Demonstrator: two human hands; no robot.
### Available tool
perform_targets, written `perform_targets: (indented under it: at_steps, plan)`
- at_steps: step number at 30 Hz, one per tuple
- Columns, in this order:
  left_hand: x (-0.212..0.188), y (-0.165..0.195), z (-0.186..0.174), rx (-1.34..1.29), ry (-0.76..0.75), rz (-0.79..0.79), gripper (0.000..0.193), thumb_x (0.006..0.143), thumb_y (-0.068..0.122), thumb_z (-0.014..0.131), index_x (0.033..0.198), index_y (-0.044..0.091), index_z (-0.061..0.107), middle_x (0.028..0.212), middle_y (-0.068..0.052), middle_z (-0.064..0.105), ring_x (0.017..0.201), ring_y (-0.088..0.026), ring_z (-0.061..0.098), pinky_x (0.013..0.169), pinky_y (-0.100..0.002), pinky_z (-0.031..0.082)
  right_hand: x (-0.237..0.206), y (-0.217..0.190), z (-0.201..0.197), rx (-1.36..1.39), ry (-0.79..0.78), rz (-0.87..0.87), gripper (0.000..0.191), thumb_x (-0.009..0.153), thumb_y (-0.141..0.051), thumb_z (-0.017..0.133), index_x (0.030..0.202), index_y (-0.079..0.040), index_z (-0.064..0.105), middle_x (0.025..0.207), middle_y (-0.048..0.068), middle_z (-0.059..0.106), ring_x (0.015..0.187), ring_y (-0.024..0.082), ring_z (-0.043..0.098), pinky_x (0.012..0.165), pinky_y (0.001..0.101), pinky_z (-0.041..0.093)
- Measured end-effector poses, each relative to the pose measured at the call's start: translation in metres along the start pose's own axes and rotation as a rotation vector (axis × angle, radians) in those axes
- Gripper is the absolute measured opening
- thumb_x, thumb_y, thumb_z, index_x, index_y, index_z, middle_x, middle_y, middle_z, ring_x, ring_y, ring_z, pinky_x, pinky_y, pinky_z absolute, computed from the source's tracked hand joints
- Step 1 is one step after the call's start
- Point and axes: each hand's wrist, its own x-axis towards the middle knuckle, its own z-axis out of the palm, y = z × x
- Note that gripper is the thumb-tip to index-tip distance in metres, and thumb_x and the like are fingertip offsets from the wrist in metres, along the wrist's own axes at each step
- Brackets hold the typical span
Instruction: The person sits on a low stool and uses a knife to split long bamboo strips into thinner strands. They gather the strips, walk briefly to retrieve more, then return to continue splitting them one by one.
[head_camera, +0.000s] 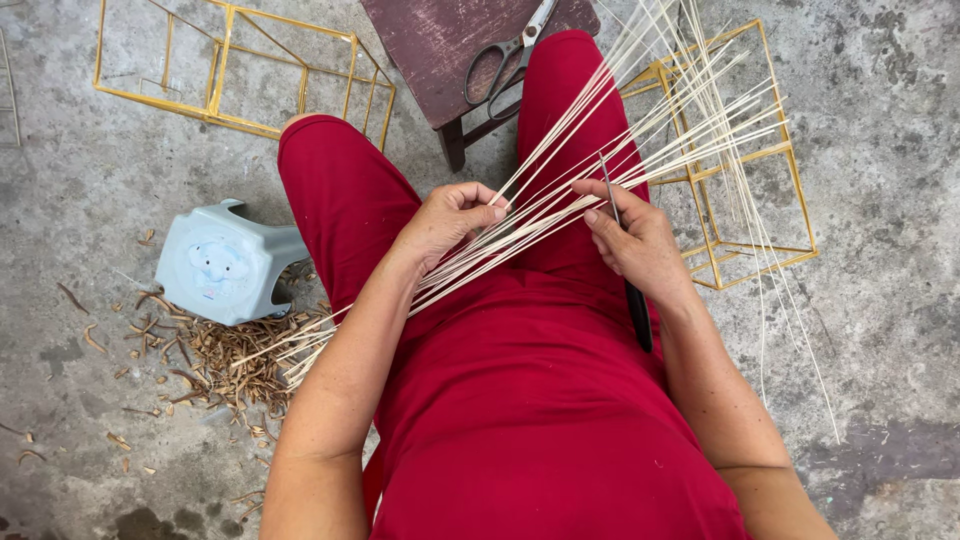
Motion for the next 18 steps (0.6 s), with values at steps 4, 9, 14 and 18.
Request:
perform_targets:
  at_steps: [4,9,14,18]
  plan:
    - [0.001,0.001,0.002,-0.080,0.015,-0.053,0.011,0.095,0.014,0.071,0.101,0.005,0.071,0.088,-0.005,0.076,0.073,-0.007,0.069,0.063,-0.022,0.056,0.005,-0.002,0.004,-0.006,0.007,0.015,0.033,0.104,-0.013,0.057,0.136,-0.009,0.064,0.060,-0.007,0.042,0.047,0.002,0.037,0.041,0.0201,0.032]
    - [0.002,0.005,0.010,0.021,0.025,-0.058,0.016,0.093,0.016,0.073,0.103,0.004,0.071,0.084,-0.008,0.076,0.070,-0.009,0.071,0.061,-0.023,0.058,0.006,0.002,0.001,-0.006,0.000,0.028,0.033,0.104,-0.012,0.055,0.136,-0.008,0.063,0.058,-0.007,0.042,0.045,0.002,0.036,0.040,0.0203,0.031]
    - [0.000,0.005,0.015,0.035,0.020,-0.096,0.016,0.091,0.015,0.077,0.102,0.003,0.075,0.085,-0.007,0.077,0.071,-0.008,0.070,0.062,-0.020,0.058,0.007,0.009,-0.001,0.017,-0.014,0.015,0.033,0.104,-0.012,0.054,0.136,-0.007,0.063,0.059,-0.007,0.043,0.045,0.002,0.036,0.040,0.0203,0.031]
    - [0.005,0.002,0.015,-0.007,0.008,-0.088,0.012,0.095,0.015,0.073,0.095,0.003,0.073,0.082,-0.005,0.073,0.069,-0.007,0.065,0.062,-0.022,0.054,0.007,0.010,-0.001,0.018,-0.011,0.023,0.033,0.104,-0.011,0.054,0.136,-0.007,0.063,0.059,-0.007,0.043,0.045,0.002,0.036,0.040,0.0204,0.032]
